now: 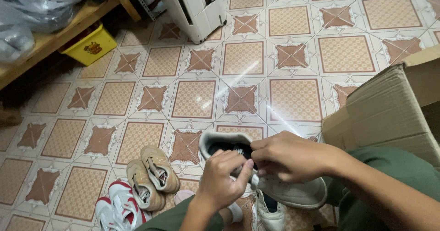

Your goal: The person is threading laces through the eyelets of a white sneaker while sitting on the floor.

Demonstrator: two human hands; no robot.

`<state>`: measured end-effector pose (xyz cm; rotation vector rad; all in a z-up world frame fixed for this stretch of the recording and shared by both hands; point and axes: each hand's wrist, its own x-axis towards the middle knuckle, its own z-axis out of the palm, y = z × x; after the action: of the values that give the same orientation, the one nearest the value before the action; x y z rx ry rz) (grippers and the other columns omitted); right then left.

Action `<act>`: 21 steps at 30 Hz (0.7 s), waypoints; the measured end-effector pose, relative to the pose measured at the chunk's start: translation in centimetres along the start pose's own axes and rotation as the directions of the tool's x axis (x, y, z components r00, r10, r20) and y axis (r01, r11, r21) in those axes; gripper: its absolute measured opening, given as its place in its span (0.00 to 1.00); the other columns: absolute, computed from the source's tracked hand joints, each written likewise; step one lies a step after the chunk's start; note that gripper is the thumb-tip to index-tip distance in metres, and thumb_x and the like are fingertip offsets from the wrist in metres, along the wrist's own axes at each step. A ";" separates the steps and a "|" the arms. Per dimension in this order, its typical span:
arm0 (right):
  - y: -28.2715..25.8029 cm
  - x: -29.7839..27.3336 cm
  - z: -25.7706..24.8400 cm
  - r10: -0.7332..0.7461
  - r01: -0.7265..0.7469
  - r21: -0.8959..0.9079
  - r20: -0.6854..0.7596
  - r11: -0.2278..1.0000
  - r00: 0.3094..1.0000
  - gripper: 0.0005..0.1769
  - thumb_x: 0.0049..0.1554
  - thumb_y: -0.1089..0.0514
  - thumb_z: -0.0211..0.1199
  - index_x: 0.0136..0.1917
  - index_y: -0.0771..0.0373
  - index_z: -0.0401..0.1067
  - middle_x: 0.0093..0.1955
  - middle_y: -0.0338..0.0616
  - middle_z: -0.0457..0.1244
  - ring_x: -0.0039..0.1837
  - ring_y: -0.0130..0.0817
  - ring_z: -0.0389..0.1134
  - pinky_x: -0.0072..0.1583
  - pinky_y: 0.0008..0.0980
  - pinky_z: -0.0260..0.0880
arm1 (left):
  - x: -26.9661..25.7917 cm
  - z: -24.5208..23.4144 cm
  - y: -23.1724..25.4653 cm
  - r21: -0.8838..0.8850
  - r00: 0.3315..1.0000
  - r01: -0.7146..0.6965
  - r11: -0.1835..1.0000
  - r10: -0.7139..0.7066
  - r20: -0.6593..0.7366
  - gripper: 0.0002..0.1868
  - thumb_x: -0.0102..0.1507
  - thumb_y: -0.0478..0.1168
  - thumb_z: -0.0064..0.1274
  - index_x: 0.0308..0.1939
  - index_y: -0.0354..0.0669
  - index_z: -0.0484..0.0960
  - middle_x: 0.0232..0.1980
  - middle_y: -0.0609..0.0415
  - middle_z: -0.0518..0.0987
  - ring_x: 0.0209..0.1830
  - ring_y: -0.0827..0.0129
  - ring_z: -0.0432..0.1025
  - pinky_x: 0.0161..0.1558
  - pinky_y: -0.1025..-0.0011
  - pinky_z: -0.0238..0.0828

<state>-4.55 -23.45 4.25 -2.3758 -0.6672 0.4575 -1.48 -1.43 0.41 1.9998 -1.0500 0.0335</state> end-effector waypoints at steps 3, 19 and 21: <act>-0.1 -0.3 -1.0 -0.162 0.172 0.188 -0.069 0.967 0.984 0.04 0.44 0.66 0.65 0.34 0.61 0.71 0.35 0.37 0.65 0.32 0.37 0.63 0.37 0.37 0.63 | -0.1 0.7 1.1 0.080 0.983 -0.068 0.995 0.080 -0.163 0.19 0.57 0.34 0.58 0.13 0.44 0.69 0.15 0.59 0.69 0.12 0.67 0.55 0.20 0.68 0.56; 5.5 0.3 -0.3 -0.117 0.239 0.473 -0.272 0.848 0.955 0.18 0.61 0.45 0.58 0.37 0.59 0.74 0.36 0.36 0.59 0.38 0.27 0.57 0.40 0.32 0.57 | -0.1 -2.8 2.6 0.025 0.949 -0.225 0.974 0.225 -0.220 0.15 0.43 0.28 0.55 0.11 0.45 0.63 0.13 0.61 0.64 0.11 0.70 0.50 0.19 0.72 0.50; 6.5 1.0 1.1 -0.047 0.158 0.527 -0.218 0.835 0.975 0.16 0.62 0.45 0.58 0.38 0.56 0.70 0.39 0.34 0.60 0.38 0.25 0.58 0.39 0.28 0.58 | -0.1 -3.2 2.5 0.097 0.946 -0.175 0.980 0.195 -0.258 0.15 0.43 0.29 0.54 0.10 0.46 0.63 0.13 0.62 0.63 0.11 0.68 0.49 0.20 0.72 0.48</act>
<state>-2.01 -26.84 -0.91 -1.8039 -0.4893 0.3056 -2.20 0.21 4.11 1.8900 -1.0685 0.4352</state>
